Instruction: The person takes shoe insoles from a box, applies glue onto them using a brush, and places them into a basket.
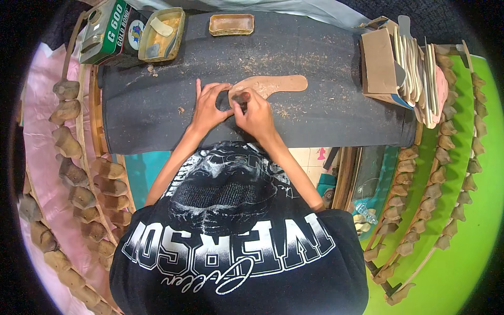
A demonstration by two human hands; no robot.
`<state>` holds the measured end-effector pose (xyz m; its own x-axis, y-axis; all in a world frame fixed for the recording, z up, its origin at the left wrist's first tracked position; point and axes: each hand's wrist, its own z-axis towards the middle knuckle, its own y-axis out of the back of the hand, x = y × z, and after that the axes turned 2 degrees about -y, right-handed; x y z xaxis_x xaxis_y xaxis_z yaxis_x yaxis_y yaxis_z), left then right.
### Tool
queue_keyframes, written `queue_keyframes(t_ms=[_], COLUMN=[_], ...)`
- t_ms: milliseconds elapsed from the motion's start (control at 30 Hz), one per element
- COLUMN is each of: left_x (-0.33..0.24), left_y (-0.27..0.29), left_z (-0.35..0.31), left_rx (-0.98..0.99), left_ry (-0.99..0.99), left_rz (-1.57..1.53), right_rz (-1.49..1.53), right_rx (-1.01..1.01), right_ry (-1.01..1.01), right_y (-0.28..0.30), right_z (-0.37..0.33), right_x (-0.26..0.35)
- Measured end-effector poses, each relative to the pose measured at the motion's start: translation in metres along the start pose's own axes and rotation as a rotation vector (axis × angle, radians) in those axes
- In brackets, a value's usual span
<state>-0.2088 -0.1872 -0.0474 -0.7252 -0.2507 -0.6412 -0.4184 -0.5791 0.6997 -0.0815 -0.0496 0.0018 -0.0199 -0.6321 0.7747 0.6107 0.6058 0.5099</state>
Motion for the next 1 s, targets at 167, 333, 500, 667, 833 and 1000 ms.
queue_keyframes(t_ms=[167, 333, 500, 667, 833, 1000], left_x=[0.001, -0.001, -0.003, -0.001, -0.002, -0.004], left_y=[0.001, 0.003, 0.005, 0.002, 0.003, 0.007], left_z=[-0.002, 0.000, 0.000, 0.000, 0.001, 0.001], left_rx=[0.002, 0.011, 0.004, 0.001, -0.005, 0.014], left_ry=[-0.001, -0.003, -0.004, 0.005, 0.015, 0.013], left_rz=[-0.008, -0.020, -0.012, -0.013, -0.024, -0.037], right_rz=[0.139, -0.212, -0.212, -0.097, 0.064, -0.243], right_rx=[0.110, -0.086, -0.036, 0.051, 0.124, -0.009], right_ry=[-0.308, -0.260, -0.273, 0.046, -0.258, -0.192], right_y=[0.014, 0.066, 0.051, -0.003, 0.000, 0.030], right_z=[0.010, 0.056, 0.057, 0.023, 0.030, 0.074], right_x=[-0.019, -0.045, -0.038, -0.006, -0.009, -0.041])
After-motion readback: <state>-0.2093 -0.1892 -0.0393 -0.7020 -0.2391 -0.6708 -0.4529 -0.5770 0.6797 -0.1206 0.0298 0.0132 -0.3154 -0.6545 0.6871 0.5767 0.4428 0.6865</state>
